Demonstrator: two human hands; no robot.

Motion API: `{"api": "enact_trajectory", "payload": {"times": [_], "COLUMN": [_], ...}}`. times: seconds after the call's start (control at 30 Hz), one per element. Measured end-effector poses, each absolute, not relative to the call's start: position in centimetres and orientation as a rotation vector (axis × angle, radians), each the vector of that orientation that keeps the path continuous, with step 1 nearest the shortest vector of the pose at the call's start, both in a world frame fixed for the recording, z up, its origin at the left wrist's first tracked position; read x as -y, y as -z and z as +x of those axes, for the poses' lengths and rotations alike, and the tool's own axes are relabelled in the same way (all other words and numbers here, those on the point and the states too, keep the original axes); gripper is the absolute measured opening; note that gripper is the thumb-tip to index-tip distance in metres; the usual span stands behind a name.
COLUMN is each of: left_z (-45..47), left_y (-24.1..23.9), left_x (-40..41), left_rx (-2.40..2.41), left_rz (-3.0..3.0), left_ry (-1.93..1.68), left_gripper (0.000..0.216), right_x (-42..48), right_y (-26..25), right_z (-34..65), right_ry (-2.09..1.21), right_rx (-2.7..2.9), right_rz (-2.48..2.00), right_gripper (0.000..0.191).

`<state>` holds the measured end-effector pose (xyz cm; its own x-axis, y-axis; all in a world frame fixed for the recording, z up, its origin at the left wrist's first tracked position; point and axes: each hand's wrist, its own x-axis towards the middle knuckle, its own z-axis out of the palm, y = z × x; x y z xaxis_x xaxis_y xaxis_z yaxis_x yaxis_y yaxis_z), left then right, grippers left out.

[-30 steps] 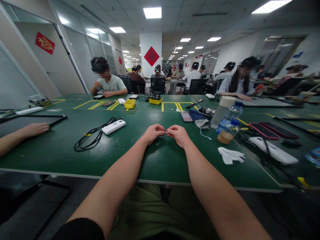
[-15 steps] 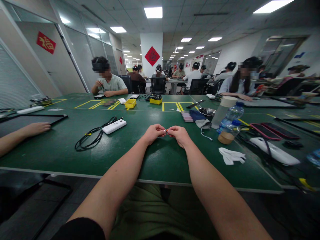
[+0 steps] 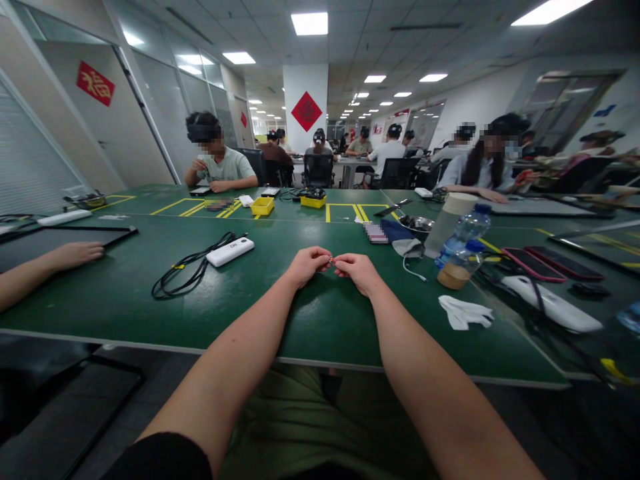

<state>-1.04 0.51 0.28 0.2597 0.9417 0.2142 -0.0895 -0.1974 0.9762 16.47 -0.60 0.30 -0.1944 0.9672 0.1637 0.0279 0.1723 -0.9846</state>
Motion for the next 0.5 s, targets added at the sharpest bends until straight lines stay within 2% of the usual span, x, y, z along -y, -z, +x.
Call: {"api": "enact_trajectory", "payload": {"times": [0.17,0.33,0.5], "left_z": [-0.93,-1.0,-1.08], "left_y": [-0.3,-0.38,-0.38], "left_x": [-0.62,-0.75,-0.86], "left_rx": [-0.859,-0.939,-0.914], "left_rz": [1.416,1.507,1.384], "left_ry": [-1.178,-1.253,-1.212], "left_gripper": [0.033,0.028,0.037], "right_x": [0.88,0.93,0.64], "right_y": [-0.61,-0.66,-0.36], "right_z": [16.3,16.21,16.26], "right_ry": [-1.181,-1.156,-1.161], "right_rx": [1.572,1.581,1.561], "right_rz": [-1.013,-1.035,-1.049], "right_gripper": [0.027,0.02,0.019]}}
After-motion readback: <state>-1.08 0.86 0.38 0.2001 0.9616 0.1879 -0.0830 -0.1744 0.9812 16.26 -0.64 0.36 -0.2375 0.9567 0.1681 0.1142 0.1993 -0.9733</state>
